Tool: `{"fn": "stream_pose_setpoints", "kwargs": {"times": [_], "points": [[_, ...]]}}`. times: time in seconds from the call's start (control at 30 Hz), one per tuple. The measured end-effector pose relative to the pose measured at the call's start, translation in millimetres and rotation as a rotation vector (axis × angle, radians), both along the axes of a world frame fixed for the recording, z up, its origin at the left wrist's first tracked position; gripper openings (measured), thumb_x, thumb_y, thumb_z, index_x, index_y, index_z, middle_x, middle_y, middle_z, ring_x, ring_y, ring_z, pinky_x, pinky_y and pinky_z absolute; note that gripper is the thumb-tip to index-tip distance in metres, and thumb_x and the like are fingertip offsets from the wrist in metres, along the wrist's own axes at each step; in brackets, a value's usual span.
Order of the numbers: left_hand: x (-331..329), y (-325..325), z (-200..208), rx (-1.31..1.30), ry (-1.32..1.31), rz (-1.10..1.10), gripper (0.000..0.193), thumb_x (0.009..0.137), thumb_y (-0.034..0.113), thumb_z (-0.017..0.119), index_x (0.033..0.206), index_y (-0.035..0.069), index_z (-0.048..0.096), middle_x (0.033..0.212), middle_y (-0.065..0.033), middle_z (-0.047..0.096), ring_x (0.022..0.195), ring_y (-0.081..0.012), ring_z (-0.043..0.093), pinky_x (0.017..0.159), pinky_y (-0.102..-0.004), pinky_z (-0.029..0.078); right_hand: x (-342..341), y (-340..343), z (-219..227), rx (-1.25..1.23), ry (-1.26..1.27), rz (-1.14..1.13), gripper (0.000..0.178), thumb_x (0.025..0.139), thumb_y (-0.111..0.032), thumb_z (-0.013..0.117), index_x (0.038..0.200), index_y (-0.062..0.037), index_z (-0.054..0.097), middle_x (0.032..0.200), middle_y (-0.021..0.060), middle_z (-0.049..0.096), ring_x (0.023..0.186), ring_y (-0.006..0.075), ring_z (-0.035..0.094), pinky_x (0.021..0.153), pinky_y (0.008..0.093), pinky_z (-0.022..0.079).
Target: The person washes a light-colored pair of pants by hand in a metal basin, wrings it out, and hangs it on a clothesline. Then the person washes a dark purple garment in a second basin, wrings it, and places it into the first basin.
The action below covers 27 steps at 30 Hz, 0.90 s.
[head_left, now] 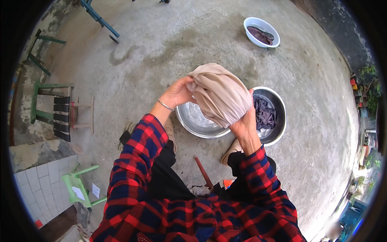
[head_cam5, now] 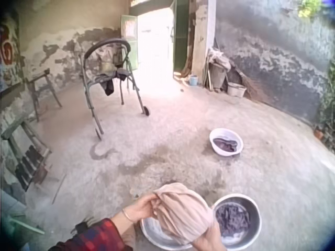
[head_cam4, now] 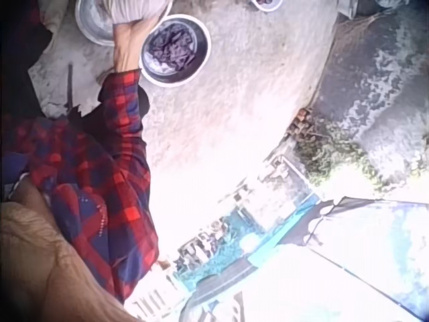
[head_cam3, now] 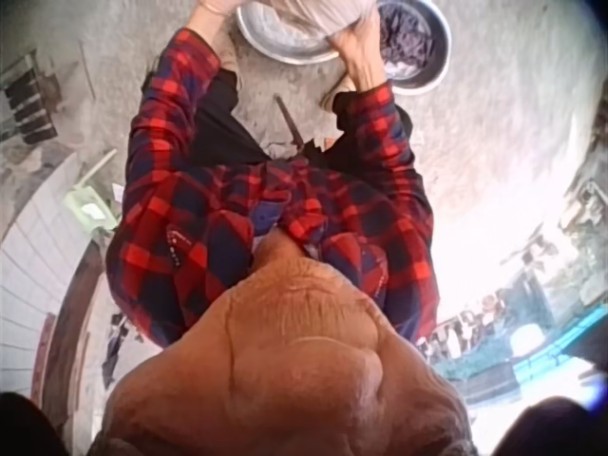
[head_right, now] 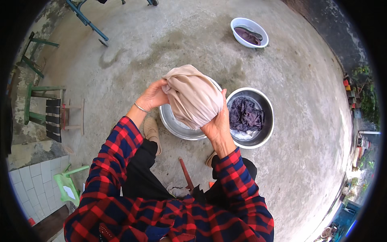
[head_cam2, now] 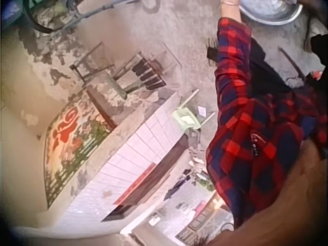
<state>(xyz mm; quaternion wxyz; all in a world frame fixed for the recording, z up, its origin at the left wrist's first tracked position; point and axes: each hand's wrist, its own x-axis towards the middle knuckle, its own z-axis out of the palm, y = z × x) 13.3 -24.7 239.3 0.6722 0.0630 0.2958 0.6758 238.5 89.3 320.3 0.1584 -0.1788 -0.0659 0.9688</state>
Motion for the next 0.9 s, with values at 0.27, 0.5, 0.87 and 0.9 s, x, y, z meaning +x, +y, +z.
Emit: {"fn": "stream_pose_setpoints", "kwargs": {"times": [0.27, 0.5, 0.87, 0.9], "points": [[16.3, -15.1, -33.1, -0.051, -0.131, -0.053, 0.104, 0.075, 0.05, 0.079, 0.153, 0.016, 0.02, 0.153, -0.0124, 0.033, 0.139, -0.0367, 0.033, 0.108, -0.0662, 0.032, -2.1, -2.9, 10.6, -0.107, 0.111, -0.044, 0.073, 0.096, -0.058, 0.047, 0.146, -0.0064, 0.038, 0.149, 0.0161, 0.042, 0.134, 0.035, 0.043, 0.112, 0.054, 0.035], [41.5, 22.1, -13.0, 0.644, -0.653, 0.165, 0.061, 0.103, 0.05, 0.032, 0.152, 0.015, 0.022, 0.155, -0.0065, 0.031, 0.14, -0.0233, 0.034, 0.116, -0.0412, 0.032, 5.1, -9.7, 4.8, -0.178, 0.096, -0.048, 0.072, 0.096, -0.057, 0.048, 0.146, -0.0071, 0.038, 0.149, 0.0152, 0.041, 0.135, 0.0336, 0.043, 0.113, 0.0537, 0.035], [35.6, 35.5, -5.0, -0.216, 0.075, 0.235, 0.035, 0.083, 0.009, 0.064, 0.116, -0.001, 0.062, 0.112, -0.0137, 0.068, 0.096, -0.0246, 0.068, 0.087, -0.0391, 0.056, 6.8, -13.8, -18.6, 0.668, -0.349, 0.328, 0.077, 0.076, -0.025, 0.081, 0.14, -0.0008, 0.044, 0.134, 0.0106, 0.055, 0.121, 0.0229, 0.055, 0.105, 0.0346, 0.041], [34.9, 37.2, -7.0, -0.208, 0.119, 0.233, 0.035, 0.083, 0.009, 0.064, 0.116, -0.002, 0.062, 0.111, -0.0137, 0.068, 0.095, -0.0237, 0.068, 0.085, -0.0382, 0.056, 2.6, -13.0, -22.6, 0.828, -0.383, 0.328, 0.078, 0.075, -0.024, 0.08, 0.139, 0.0009, 0.044, 0.132, 0.011, 0.057, 0.12, 0.0233, 0.056, 0.103, 0.0339, 0.042]]}}
